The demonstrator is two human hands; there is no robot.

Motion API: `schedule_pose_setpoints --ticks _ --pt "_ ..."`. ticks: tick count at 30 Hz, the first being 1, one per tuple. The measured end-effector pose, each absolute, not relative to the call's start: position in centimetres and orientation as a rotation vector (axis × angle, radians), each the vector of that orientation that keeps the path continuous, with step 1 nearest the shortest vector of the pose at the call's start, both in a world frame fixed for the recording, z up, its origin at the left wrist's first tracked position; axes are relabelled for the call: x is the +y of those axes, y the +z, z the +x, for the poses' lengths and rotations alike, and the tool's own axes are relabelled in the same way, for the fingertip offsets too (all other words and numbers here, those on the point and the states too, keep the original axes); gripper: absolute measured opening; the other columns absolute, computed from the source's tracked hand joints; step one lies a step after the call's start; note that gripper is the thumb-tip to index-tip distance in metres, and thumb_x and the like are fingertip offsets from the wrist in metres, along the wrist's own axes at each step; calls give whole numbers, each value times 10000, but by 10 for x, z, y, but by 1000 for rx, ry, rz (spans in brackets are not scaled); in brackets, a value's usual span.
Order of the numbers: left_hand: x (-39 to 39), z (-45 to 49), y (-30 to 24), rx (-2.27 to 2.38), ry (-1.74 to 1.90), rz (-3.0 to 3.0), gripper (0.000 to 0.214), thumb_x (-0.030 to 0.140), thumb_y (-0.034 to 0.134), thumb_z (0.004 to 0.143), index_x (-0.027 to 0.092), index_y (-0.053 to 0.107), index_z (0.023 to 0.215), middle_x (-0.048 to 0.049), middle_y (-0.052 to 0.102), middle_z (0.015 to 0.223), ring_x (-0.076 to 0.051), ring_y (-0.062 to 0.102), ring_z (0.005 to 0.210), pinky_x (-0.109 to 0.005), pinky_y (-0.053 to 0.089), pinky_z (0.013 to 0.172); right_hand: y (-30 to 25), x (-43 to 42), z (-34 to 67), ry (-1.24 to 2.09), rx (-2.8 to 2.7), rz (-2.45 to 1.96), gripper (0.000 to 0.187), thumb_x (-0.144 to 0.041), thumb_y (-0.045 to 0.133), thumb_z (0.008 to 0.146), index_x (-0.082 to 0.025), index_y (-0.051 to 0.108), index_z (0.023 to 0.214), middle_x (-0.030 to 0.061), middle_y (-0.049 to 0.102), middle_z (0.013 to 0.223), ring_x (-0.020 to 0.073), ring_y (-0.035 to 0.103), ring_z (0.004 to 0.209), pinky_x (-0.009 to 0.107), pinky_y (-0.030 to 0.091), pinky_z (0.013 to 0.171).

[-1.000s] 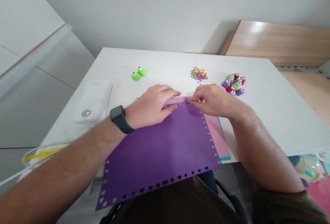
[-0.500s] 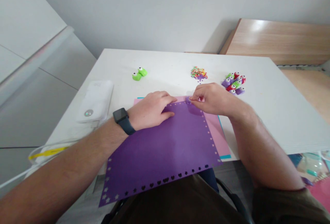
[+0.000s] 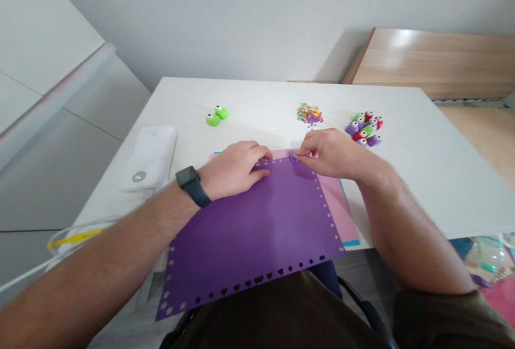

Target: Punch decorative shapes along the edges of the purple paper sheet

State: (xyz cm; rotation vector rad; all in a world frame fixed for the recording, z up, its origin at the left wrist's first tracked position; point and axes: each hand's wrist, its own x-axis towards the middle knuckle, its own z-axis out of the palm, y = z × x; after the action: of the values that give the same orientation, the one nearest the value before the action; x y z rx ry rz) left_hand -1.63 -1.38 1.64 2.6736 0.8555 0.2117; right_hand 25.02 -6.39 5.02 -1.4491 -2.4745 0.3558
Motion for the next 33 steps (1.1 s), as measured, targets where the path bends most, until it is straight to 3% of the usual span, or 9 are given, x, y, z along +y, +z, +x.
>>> schedule_pose_setpoints --ticks 10,33 --pt "-8 -14 8 863 273 2687 218 217 523 1017 183 727 1088 -86 760 1031 -240 704 978 -388 545 921 51 -64 251 366 -2475 -1458 228 -178 602 897 -162 826 855 76 781 844 185 671 790 317 465 795" --pt "-12 -12 11 896 325 2664 237 194 513 993 166 712 1120 -95 766 1048 -235 714 944 -393 564 908 51 -64 251 376 -2485 -1457 227 -180 604 900 -166 829 871 84 788 867 195 678 808 329 465 801"
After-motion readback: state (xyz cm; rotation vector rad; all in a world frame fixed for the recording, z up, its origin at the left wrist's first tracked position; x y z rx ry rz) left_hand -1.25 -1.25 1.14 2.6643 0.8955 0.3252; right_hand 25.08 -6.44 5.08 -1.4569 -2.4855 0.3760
